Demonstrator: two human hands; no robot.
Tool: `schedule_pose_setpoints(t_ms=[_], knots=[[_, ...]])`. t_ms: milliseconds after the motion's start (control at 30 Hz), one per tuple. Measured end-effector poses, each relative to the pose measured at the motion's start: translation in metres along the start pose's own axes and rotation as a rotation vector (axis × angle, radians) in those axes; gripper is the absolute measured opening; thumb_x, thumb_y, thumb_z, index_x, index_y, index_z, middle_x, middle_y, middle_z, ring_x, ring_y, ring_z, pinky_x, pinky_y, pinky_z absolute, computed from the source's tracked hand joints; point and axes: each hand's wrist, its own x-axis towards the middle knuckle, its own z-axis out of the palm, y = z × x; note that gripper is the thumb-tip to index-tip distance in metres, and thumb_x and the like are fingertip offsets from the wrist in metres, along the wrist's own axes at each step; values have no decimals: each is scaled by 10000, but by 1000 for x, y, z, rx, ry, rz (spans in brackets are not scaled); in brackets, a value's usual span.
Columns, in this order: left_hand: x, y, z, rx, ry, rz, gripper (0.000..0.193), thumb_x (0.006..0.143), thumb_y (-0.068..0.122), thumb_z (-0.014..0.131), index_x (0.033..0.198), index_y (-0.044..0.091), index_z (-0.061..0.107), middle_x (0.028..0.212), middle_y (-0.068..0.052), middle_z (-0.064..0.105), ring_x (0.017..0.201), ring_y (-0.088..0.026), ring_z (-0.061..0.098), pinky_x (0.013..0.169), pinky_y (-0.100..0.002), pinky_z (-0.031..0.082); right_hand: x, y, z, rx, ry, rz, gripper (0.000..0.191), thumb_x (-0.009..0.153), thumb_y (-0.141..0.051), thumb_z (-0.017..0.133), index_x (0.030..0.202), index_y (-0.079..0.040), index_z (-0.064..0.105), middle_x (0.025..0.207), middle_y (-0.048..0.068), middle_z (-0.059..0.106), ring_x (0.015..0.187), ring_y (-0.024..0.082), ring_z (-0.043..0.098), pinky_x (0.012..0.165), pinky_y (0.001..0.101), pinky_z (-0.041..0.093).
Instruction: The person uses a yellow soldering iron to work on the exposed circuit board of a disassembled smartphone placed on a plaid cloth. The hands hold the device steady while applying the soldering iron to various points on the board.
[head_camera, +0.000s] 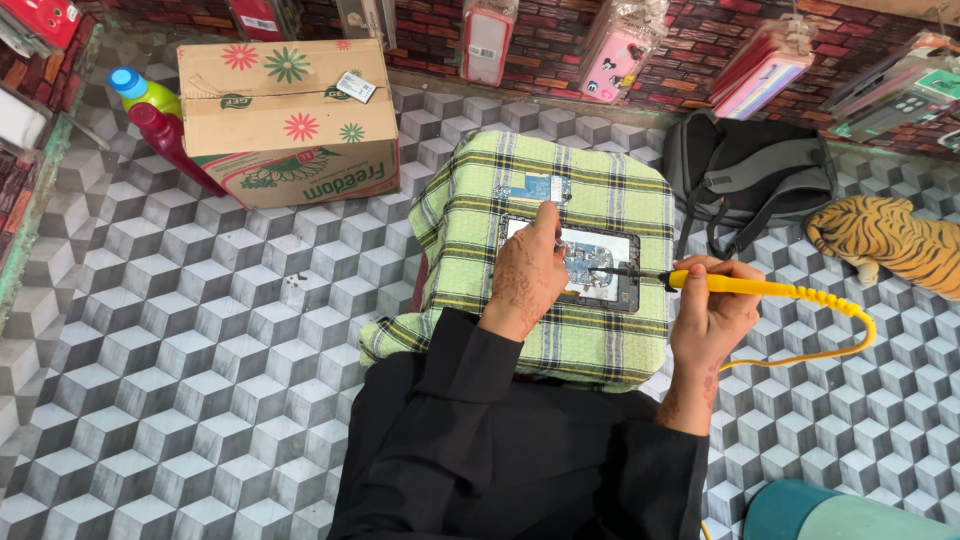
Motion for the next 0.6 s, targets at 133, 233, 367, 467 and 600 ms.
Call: schedule_pose_setpoints(t_ms=[133,233,367,467,600], knots=[[0,-1,0,-1,-4,-7,295,867,6,711,1031,45,469,872,-178,680,865,-407,707,715,-520,513,0,3,-1,-8,4,-15,174,1144,17,586,1197,-13,423,1038,175,694,927,172,675,889,280,546],[0,-1,1,-2,0,-5,298,866,7,712,1037,43,470,872,-177,683,865,-410,707,717,-519,515,1,5,-3,-7,7,-27,174,1151,23,587,1195,-12,423,1001,175,681,936,184,678,901,289,550],[0,-1,1,1,8,2,301,859,5,713,1035,42,471,872,-177,683,861,-408,707,715,-519,514,1,6,-4,31,19,-21,180,1153,23,591,1192,-17,420,987,166,656,936,190,681,890,291,553],[-1,0,1,1,1,-2,296,862,1,708,1033,43,470,872,-178,680,859,-403,708,714,-516,514,0,5,-3,35,24,-23,182,1157,20,593,1193,-22,419,992,167,660,930,186,677,892,293,554],[-1,1,-1,1,-6,-10,286,873,2,703,1031,43,468,873,-178,678,860,-399,707,711,-515,514,1,2,0,-51,15,-18,171,1154,13,590,1193,-18,427,1019,181,689,935,180,669,910,298,553]])
